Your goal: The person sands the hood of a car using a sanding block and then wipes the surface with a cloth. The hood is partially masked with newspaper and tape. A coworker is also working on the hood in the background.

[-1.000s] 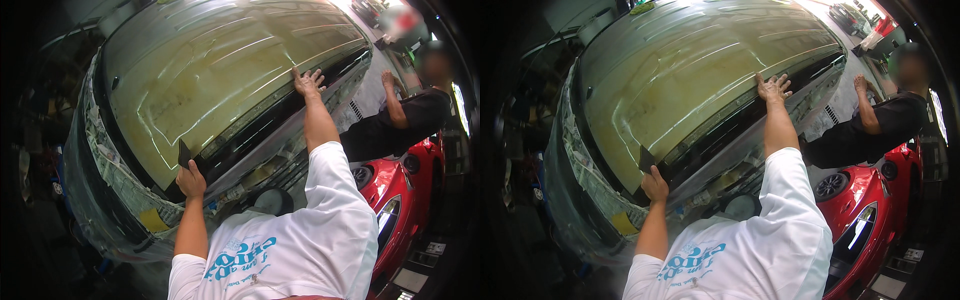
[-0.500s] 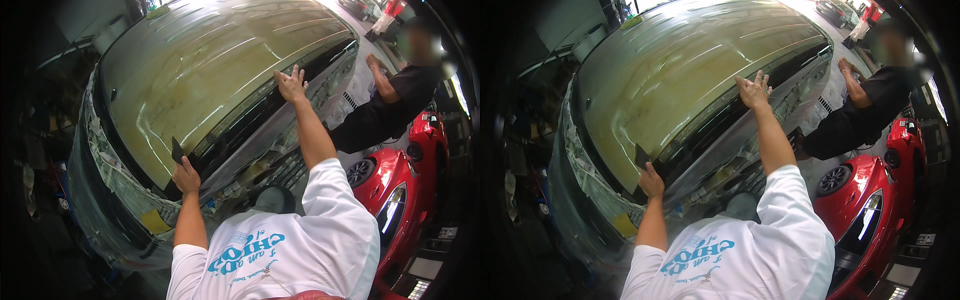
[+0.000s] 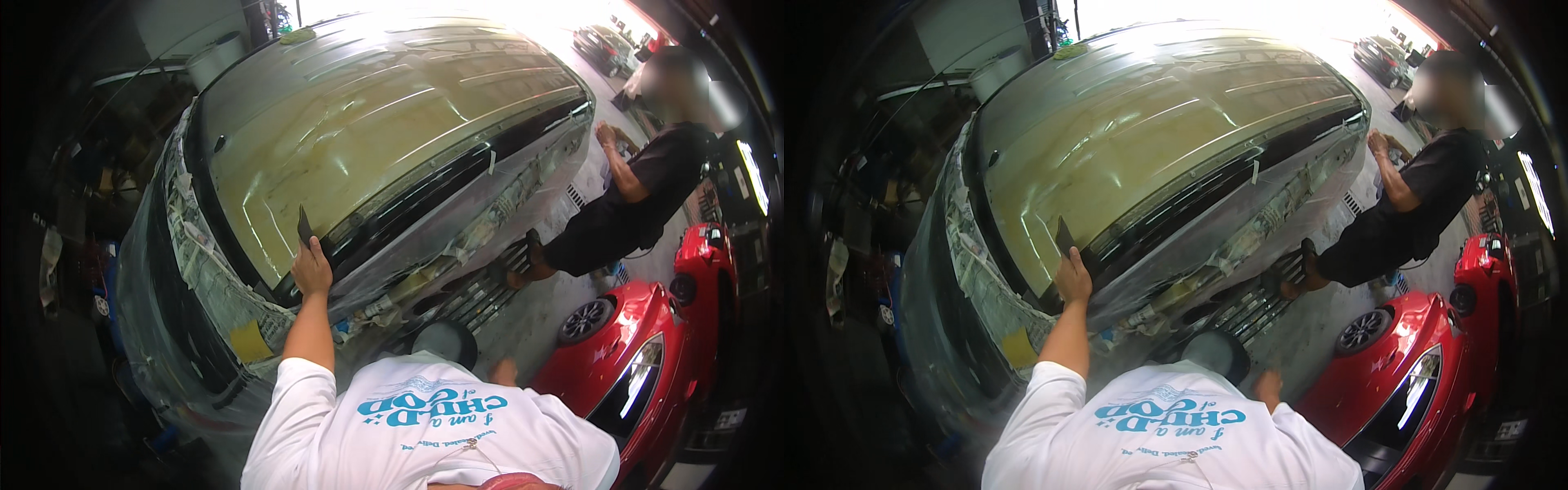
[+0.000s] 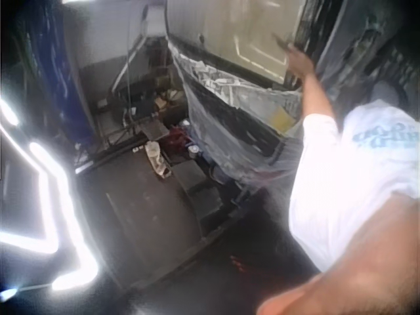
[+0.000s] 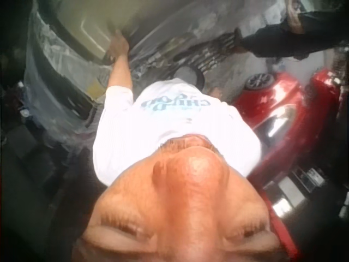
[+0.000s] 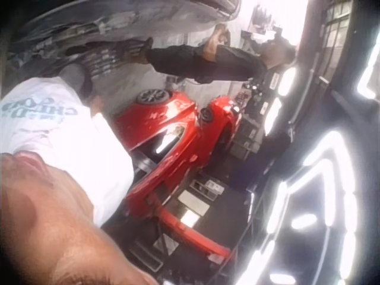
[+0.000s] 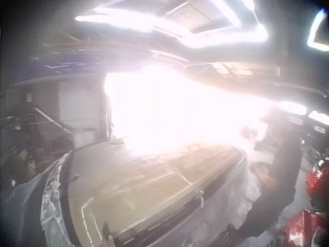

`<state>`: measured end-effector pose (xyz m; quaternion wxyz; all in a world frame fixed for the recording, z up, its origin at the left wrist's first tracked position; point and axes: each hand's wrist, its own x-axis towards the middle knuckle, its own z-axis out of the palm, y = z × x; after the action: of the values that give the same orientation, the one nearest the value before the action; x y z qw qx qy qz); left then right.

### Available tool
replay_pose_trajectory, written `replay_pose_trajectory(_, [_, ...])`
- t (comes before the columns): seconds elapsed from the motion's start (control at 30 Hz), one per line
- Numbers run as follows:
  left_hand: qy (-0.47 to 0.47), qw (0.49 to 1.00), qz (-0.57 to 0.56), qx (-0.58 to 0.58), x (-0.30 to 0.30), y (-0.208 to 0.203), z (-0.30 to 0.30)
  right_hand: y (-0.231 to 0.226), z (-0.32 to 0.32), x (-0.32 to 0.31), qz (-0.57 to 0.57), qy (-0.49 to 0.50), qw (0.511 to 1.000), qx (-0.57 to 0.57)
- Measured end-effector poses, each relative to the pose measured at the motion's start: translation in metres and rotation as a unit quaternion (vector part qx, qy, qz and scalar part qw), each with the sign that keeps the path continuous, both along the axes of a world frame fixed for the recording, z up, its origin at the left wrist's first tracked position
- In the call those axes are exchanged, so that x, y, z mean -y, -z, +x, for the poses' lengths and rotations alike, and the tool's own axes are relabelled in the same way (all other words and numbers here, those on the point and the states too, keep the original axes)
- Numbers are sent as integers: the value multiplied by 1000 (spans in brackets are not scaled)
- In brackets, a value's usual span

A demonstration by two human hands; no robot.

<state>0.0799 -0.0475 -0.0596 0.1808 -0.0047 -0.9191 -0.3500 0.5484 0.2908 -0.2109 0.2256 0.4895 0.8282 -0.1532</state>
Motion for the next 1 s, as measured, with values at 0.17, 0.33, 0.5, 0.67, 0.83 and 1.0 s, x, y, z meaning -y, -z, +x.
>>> replay_pose_trajectory(0.17, [12, 1000, 7, 28, -6, -15, 5, 14, 96, 1, 73, 204, 975, -48])
replay_pose_trajectory(0.33, [30, 998, 7, 61, -2, -20, 4, -27, 84, -14, 45, 206, 972, -105])
replay_pose_trajectory(0.5, [24, 999, 25, 20, -6, -21, 6, -31, 66, -7, 4, 172, 973, -156])
replay_pose_trajectory(0.67, [26, 999, 14, 40, -13, -22, 8, -14, 84, 7, -9, 159, 980, -121])
replay_pose_trajectory(0.83, [-22, 998, -51, 5, 17, 17, -10, -47, 94, 33, -20, 151, 981, -121])
replay_pose_trajectory(1.0, [19, 999, -6, 50, -1, 6, 2, -15, 110, 27, -43, 143, 986, -78])
